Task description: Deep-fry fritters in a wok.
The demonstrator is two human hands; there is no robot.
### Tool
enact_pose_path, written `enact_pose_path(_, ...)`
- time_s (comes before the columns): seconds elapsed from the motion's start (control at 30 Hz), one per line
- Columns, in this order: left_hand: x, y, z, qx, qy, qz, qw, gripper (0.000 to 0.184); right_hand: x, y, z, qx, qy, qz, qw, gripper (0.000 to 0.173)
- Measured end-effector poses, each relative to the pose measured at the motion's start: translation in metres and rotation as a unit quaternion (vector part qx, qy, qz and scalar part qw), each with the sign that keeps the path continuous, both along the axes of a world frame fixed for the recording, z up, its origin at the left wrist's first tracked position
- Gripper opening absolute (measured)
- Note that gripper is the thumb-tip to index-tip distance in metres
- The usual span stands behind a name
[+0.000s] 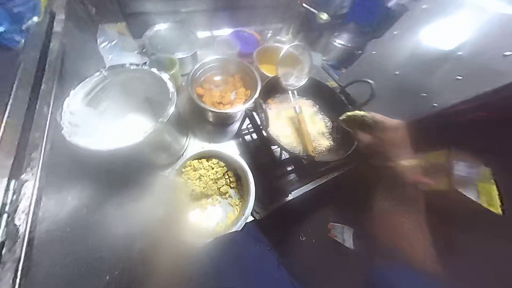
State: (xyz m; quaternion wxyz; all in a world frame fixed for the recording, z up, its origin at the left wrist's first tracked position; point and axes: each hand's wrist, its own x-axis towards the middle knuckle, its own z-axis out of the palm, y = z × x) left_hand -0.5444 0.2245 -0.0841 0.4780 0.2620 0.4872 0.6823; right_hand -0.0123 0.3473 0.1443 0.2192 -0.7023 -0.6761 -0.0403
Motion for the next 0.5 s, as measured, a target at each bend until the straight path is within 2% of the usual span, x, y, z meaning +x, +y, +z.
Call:
enact_pose_path(0.1, 0.005, -0.004, 0.016, -0.036, -0.007, -0.012, 0.999, 0.088, -0.036, -0.038, -0.017, 0.092, 0.123, 0.127, 0.980, 0.026)
enact_pose_path(0.2, 0.009, 0.000, 0.024, -0.044, -0.033, -0.028, 0.998, 0.085, -0.103, -0.057, -0.056, 0.117, 0.320, 0.238, 0.910, 0.018)
enact_pose_path(0.27, 0.011, 0.004, 0.026, -0.074, -0.033, -0.056, 0.995, 0.093, -0.161, -0.063, -0.098, 0.052, 0.404, 0.267, 0.873, 0.024)
enact_pose_path(0.33, 0.010, 0.007, 0.025, -0.119, -0.011, -0.116, 0.986, 0.092, -0.216, -0.066, -0.133, -0.101, 0.363, 0.254, 0.891, 0.036)
enact_pose_path(0.37, 0.011, 0.009, 0.026, -0.146, 0.012, -0.152, 0.977, 0.076, -0.233, -0.067, -0.153, -0.128, 0.323, 0.265, 0.899, 0.037)
enact_pose_path(0.4, 0.013, 0.011, 0.028, -0.169, 0.039, -0.191, 0.966, 0.060, -0.240, -0.072, -0.175, -0.124, 0.335, 0.276, 0.893, 0.039)
enact_pose_path(0.43, 0.014, 0.013, 0.031, -0.181, 0.070, -0.227, 0.954, 0.048, -0.239, -0.079, -0.193, -0.128, 0.395, 0.278, 0.866, 0.043)
enact_pose_path(0.47, 0.011, 0.015, 0.029, -0.172, 0.090, -0.269, 0.943, 0.057, -0.234, -0.085, -0.205, -0.141, 0.451, 0.259, 0.842, 0.038)
enact_pose_path(0.5, 0.009, 0.015, 0.026, -0.173, 0.105, -0.294, 0.934, 0.068, -0.225, -0.092, -0.210, -0.164, 0.472, 0.224, 0.837, 0.025)
